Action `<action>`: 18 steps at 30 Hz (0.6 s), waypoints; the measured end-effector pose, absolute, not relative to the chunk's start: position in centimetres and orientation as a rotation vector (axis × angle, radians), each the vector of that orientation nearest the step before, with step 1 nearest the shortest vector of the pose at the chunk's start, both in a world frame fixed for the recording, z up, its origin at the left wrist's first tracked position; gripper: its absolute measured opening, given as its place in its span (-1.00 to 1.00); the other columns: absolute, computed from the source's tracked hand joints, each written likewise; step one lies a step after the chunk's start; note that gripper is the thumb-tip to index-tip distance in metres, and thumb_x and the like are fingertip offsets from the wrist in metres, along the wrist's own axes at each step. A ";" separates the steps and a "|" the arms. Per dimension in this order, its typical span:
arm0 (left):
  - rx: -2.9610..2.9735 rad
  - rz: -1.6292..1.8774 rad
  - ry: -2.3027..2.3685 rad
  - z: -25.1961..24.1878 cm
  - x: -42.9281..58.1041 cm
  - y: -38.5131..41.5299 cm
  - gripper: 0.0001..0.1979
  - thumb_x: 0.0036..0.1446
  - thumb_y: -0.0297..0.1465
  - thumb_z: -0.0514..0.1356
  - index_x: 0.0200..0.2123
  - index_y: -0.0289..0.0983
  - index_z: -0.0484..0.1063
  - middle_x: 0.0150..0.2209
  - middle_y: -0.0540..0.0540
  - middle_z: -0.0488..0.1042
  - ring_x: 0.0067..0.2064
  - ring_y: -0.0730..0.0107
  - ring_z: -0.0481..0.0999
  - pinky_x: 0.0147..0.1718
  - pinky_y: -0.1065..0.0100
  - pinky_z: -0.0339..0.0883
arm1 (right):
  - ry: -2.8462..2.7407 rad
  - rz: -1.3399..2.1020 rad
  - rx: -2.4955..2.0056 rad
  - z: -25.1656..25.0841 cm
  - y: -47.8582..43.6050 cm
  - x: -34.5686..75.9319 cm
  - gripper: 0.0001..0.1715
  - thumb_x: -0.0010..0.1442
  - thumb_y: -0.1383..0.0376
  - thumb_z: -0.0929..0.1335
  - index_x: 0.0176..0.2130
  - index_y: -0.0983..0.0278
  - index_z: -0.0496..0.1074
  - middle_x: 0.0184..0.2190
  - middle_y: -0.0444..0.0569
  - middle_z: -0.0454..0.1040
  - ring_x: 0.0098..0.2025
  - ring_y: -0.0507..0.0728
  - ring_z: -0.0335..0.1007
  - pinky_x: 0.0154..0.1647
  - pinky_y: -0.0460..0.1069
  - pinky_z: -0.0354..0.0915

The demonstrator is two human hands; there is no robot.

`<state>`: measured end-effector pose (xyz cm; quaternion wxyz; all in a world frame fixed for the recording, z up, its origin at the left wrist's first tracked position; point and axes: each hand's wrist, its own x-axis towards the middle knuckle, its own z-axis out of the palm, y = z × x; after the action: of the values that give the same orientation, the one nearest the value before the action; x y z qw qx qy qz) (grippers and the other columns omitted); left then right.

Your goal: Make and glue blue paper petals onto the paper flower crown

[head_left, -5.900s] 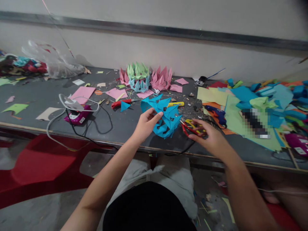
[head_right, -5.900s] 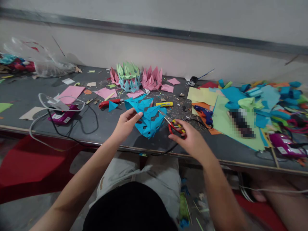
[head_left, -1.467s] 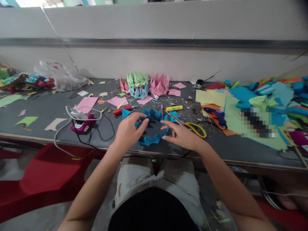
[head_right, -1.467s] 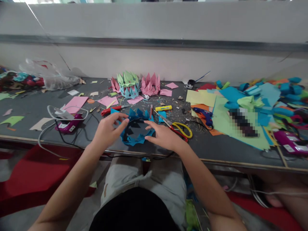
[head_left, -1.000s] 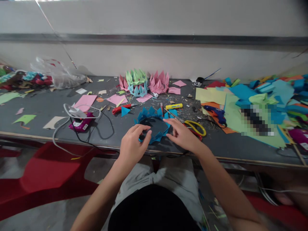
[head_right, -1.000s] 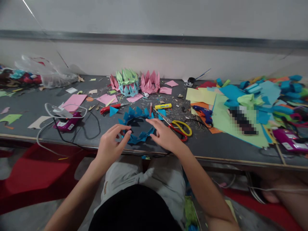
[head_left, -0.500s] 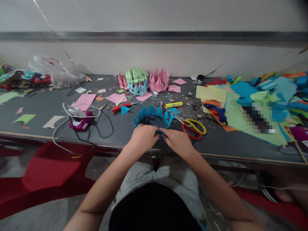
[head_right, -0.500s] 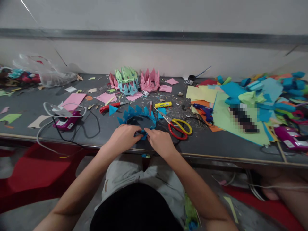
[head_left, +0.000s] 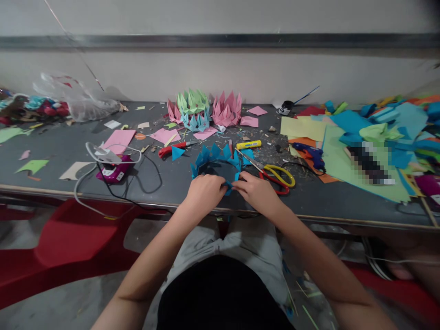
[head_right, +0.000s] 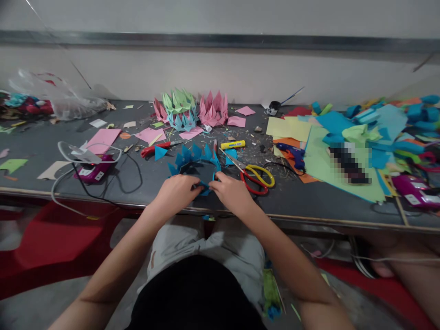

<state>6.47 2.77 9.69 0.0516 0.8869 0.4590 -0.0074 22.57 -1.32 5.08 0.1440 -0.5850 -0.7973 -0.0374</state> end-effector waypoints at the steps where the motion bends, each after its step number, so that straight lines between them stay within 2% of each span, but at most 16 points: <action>1: 2.693 -0.023 1.400 9.7 6.4 2.8 -0.77 0.13 -0.34 0.05 -0.42 -0.22 0.49 -0.38 -0.14 0.56 -0.27 0.12 0.54 -0.35 0.29 0.30 | -2.254 -0.083 -1.641 4.8 -1.3 22.7 -0.80 0.20 0.30 0.29 -0.26 0.19 0.53 -0.29 -0.05 0.49 -0.36 0.06 0.44 -0.51 -0.08 0.15; 4: 2.686 -0.029 1.398 9.7 6.3 2.8 -0.77 0.13 -0.32 0.06 -0.42 -0.23 0.49 -0.39 -0.14 0.55 -0.27 0.13 0.54 -0.36 0.30 0.30 | -2.111 0.011 -1.482 4.0 -1.3 23.1 -0.80 0.20 0.31 0.30 -0.29 0.21 0.54 -0.27 -0.05 0.51 -0.31 0.07 0.46 -0.37 -0.09 0.26; 9: 2.658 -0.032 1.418 9.4 6.1 2.9 -0.77 0.13 -0.30 0.07 -0.41 -0.22 0.49 -0.37 -0.14 0.55 -0.26 0.13 0.54 -0.36 0.31 0.30 | -1.925 0.134 -1.308 4.2 -1.5 23.3 -0.81 0.19 0.33 0.30 -0.33 0.23 0.53 -0.29 -0.05 0.53 -0.26 0.07 0.46 -0.22 -0.07 0.32; 18: 2.604 -0.011 1.409 9.5 5.9 3.0 -0.80 0.12 -0.30 0.09 -0.37 -0.20 0.49 -0.35 -0.12 0.55 -0.26 0.14 0.54 -0.40 0.34 0.28 | -1.591 0.239 -1.302 4.8 -2.6 24.9 -0.83 0.17 0.33 0.31 -0.34 0.21 0.51 -0.33 -0.05 0.55 -0.27 0.09 0.46 -0.23 0.00 0.36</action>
<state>5.87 2.95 9.50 0.0901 0.8759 0.4739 -0.0036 24.89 -2.57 4.76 0.5105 -0.5410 -0.6610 0.0994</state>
